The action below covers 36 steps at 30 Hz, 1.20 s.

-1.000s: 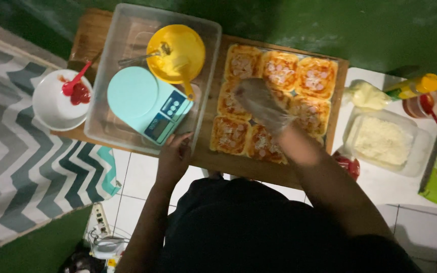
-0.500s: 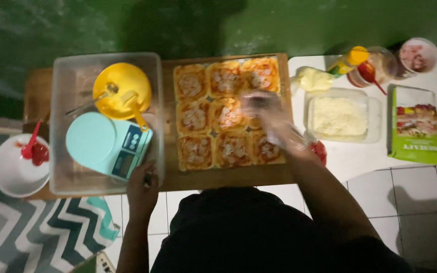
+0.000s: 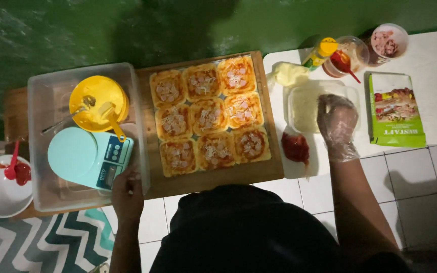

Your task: The person adds pieces of meat to bread slices by hand, sprinkles shredded cheese over them, and finishes by squeezing mayonnaise from a plastic bag onto each slice.

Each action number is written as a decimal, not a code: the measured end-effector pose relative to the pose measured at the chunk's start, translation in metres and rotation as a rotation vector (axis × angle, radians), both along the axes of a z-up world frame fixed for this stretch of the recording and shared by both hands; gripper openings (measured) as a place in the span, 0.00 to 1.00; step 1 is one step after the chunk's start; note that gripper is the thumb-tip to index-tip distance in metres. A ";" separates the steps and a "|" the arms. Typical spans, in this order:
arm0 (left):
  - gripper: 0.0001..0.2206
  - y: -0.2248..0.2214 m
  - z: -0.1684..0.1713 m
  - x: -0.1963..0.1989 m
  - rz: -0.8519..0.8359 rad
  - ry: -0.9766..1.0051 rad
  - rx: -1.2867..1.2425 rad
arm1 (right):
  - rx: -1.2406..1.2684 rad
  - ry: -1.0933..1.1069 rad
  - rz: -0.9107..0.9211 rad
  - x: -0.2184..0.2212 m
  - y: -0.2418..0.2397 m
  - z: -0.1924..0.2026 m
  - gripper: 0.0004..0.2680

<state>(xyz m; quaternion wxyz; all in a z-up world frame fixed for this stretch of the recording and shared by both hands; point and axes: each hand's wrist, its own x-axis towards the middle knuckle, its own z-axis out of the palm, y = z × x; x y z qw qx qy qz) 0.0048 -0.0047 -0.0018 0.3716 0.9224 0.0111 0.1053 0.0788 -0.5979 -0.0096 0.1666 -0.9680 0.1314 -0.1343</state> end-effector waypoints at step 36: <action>0.15 -0.189 0.030 0.014 -0.661 0.268 0.005 | 0.098 -0.107 0.013 -0.010 -0.026 -0.035 0.05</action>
